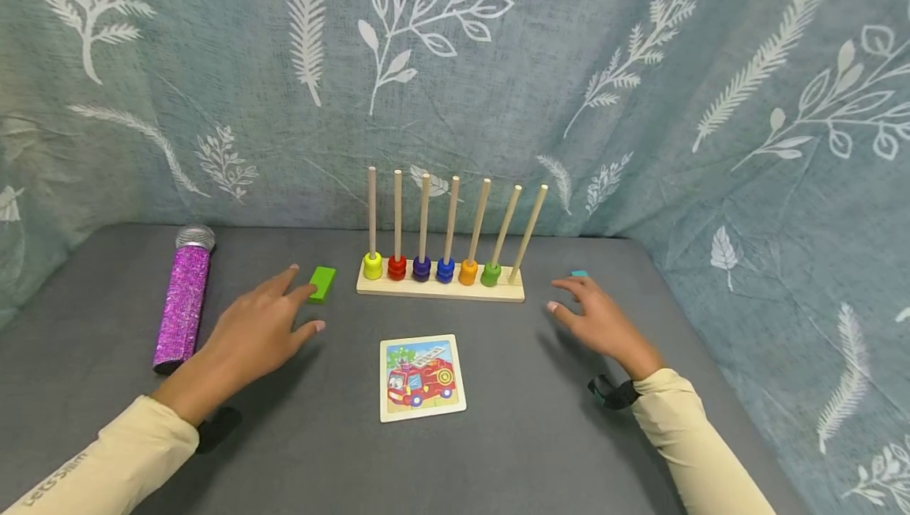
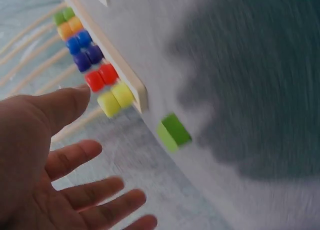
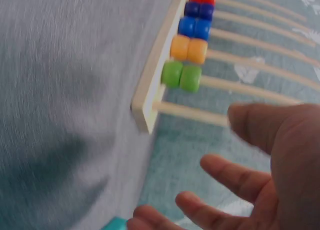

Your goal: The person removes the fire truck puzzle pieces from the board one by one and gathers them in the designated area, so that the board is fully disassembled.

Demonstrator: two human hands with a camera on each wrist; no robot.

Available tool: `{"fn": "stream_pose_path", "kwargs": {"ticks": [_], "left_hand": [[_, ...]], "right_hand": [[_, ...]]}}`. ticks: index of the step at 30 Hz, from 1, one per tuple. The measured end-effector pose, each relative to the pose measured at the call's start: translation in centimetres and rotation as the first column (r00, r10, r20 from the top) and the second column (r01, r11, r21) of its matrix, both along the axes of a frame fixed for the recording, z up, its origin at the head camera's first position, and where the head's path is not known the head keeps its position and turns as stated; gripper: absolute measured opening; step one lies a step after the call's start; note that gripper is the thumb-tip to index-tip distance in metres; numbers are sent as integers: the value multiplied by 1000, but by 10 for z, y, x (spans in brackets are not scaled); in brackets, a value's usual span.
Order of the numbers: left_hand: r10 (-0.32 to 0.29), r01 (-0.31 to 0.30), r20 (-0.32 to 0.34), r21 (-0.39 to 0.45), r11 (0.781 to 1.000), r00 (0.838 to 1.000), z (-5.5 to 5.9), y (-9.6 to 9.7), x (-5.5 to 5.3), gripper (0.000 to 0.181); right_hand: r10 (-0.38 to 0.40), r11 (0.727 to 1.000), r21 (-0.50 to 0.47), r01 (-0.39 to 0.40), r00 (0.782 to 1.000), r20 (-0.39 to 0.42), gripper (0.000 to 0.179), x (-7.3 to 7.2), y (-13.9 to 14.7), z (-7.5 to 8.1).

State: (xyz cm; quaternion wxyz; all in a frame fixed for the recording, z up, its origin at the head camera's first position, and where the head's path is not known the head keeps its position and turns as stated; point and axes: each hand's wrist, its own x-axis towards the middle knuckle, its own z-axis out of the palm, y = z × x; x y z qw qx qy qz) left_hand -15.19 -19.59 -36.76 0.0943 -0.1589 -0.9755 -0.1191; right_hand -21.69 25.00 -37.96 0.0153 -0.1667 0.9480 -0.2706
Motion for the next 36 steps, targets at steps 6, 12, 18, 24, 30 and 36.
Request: {"fn": "stream_pose_path", "kwargs": {"ticks": [6, 12, 18, 24, 30, 36], "left_hand": [[-127, 128, -14, 100, 987, 992, -2, 13, 14, 35], [-251, 250, -14, 181, 951, 968, -1, 29, 28, 27], [-372, 353, 60, 206, 913, 926, -8, 45, 37, 21], [-449, 413, 169, 210, 886, 878, -19, 64, 44, 27], [-523, 487, 237, 197, 851, 818, -28, 80, 44, 32], [-577, 554, 223, 162, 817, 786, -36, 84, 43, 35]], "right_hand": [[5, 998, -55, -7, 1000, -30, 38, 7, -17, -7], [76, 992, -99, -80, 996, -52, 29, 14, -31, -14], [148, 978, -144, -151, 989, -32, 31, 21, -51, -14], [251, 950, -185, -251, 968, -27, 28, 26, -71, -15], [321, 930, -198, -310, 947, 25, 26, 31, -87, -23], [375, 911, -196, -363, 926, 28, 25, 31, -103, -25]]}}
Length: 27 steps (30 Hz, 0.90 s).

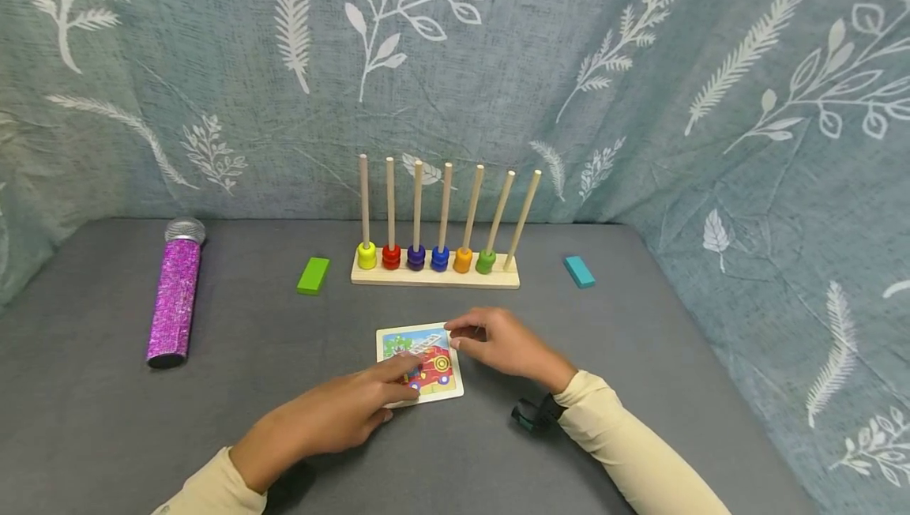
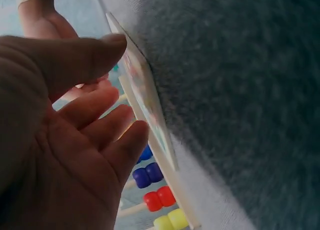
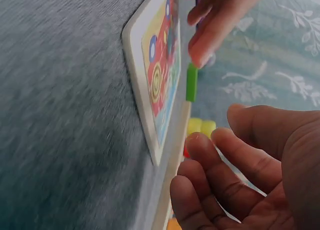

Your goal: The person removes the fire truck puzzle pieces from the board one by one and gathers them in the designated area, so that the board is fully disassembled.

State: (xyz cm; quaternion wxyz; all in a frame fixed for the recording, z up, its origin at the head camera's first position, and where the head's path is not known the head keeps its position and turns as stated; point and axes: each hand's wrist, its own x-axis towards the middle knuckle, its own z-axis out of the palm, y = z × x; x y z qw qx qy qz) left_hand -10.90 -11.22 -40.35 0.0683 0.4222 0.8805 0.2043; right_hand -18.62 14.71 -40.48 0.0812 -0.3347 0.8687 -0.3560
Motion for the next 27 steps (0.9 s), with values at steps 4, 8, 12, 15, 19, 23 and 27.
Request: {"fn": "stream_pose_path", "kwargs": {"ticks": [4, 8, 12, 15, 19, 23, 27], "left_hand": [[-16, 15, 32, 4, 1000, 999, -3, 1, -3, 36], [-21, 22, 73, -1, 1000, 997, -4, 2, -3, 34], [-32, 30, 92, 25, 999, 995, -4, 3, -7, 34], [-40, 36, 83, 39, 999, 996, -5, 3, -11, 33], [-60, 57, 101, 40, 998, 993, -6, 3, -16, 35], [-67, 62, 157, 39, 997, 985, -4, 2, -19, 38], [-55, 48, 199, 41, 998, 978, -3, 2, -21, 38]], "right_hand": [[42, 999, -12, -42, 999, 7, 24, -6, -11, -3], [56, 998, -39, -54, 997, 62, 22, -13, -18, -8], [45, 998, -56, -40, 995, 89, 22, -17, -21, -12], [45, 998, -57, -40, 995, 85, 22, -19, -23, -13], [67, 998, -25, -66, 996, 66, 22, -20, -24, -12], [99, 995, 18, -100, 994, 56, 22, -24, -25, -9], [104, 993, 46, -109, 991, 84, 23, -28, -30, -6]]}}
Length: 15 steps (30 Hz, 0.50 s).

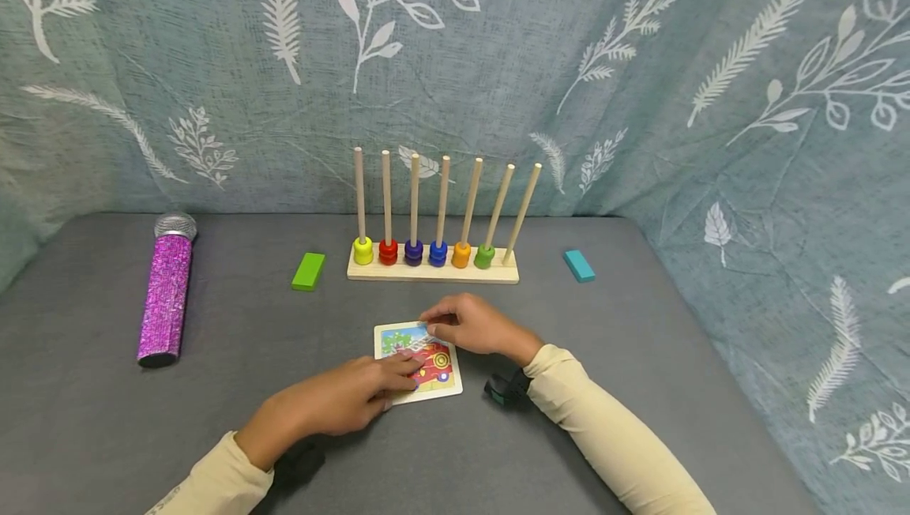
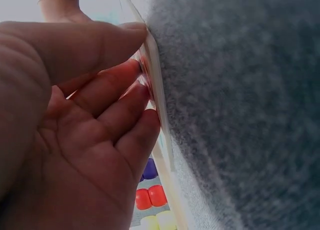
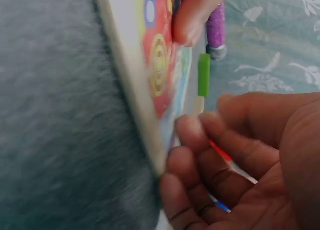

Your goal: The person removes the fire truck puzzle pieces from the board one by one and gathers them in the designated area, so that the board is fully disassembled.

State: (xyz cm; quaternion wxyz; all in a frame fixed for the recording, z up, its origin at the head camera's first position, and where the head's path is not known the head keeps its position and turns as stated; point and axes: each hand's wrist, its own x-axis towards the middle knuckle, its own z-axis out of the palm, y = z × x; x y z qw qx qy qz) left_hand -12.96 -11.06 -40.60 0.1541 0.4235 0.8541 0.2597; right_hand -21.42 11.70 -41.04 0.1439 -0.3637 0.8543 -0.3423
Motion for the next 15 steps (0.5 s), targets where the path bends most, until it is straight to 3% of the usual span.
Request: {"fn": "stream_pose_path", "kwargs": {"ticks": [5, 11, 15], "left_hand": [[-1, 1, -15, 1, 1000, 1000, 0, -2, 1, 37], [-21, 19, -78, -18, 1000, 997, -2, -6, 3, 33], [-18, 17, -65, -22, 1000, 998, -3, -6, 4, 33]], "right_hand": [[4, 999, 36, -5, 1000, 15, 25, 0, -10, 1], [55, 994, 100, -48, 996, -68, 32, 1, -28, 3], [84, 986, 153, -64, 988, -132, 32, 1, -38, 4]]}}
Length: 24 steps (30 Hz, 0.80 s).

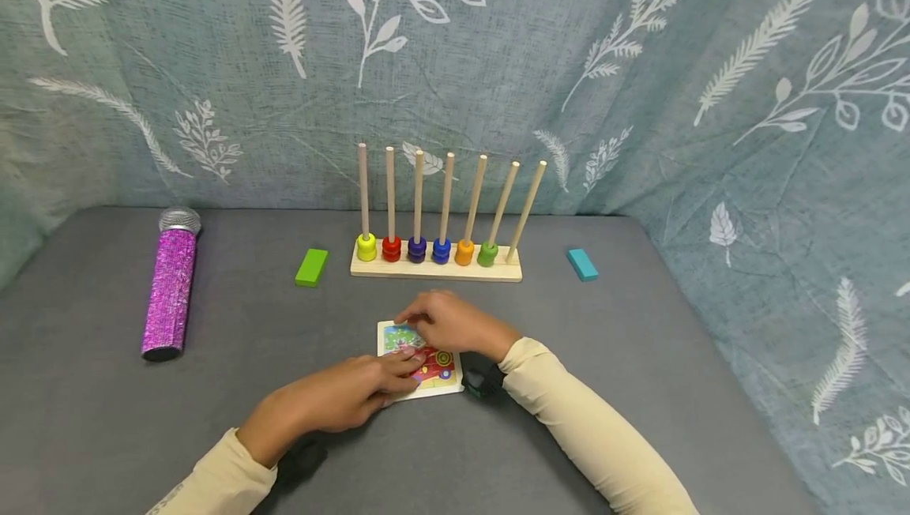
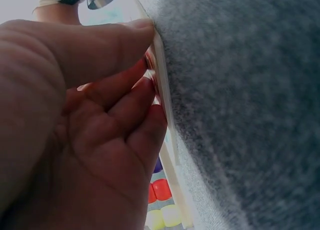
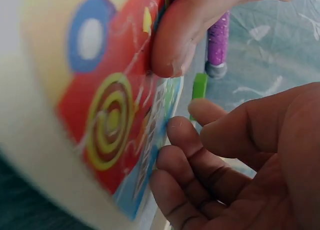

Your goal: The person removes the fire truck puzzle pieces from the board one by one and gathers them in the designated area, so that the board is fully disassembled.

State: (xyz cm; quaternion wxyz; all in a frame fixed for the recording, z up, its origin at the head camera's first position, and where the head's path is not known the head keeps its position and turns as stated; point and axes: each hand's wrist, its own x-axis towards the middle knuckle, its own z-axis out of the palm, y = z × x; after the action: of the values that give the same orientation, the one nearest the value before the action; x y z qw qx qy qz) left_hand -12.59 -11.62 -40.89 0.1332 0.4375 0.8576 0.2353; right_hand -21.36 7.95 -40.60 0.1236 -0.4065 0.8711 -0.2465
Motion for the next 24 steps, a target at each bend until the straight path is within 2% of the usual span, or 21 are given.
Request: {"fn": "stream_pose_path", "kwargs": {"ticks": [5, 11, 17, 24], "left_hand": [[6, -6, -13, 11, 1000, 1000, -1, 0, 1, 33], [5, -5, -18, 18, 1000, 1000, -3, 0, 2, 34], [-1, 1, -12, 9, 1000, 1000, -4, 0, 1, 35], [3, -3, -9, 22, 1000, 1000, -4, 0, 1, 38]], "right_hand": [[68, 997, 31, -66, 995, -70, 30, -4, -8, -2], [92, 995, 43, -88, 990, -105, 29, -5, -12, -2], [101, 993, 64, -95, 990, -95, 30, -6, -15, -2], [88, 993, 87, -84, 995, -46, 27, -7, -19, -2]]}}
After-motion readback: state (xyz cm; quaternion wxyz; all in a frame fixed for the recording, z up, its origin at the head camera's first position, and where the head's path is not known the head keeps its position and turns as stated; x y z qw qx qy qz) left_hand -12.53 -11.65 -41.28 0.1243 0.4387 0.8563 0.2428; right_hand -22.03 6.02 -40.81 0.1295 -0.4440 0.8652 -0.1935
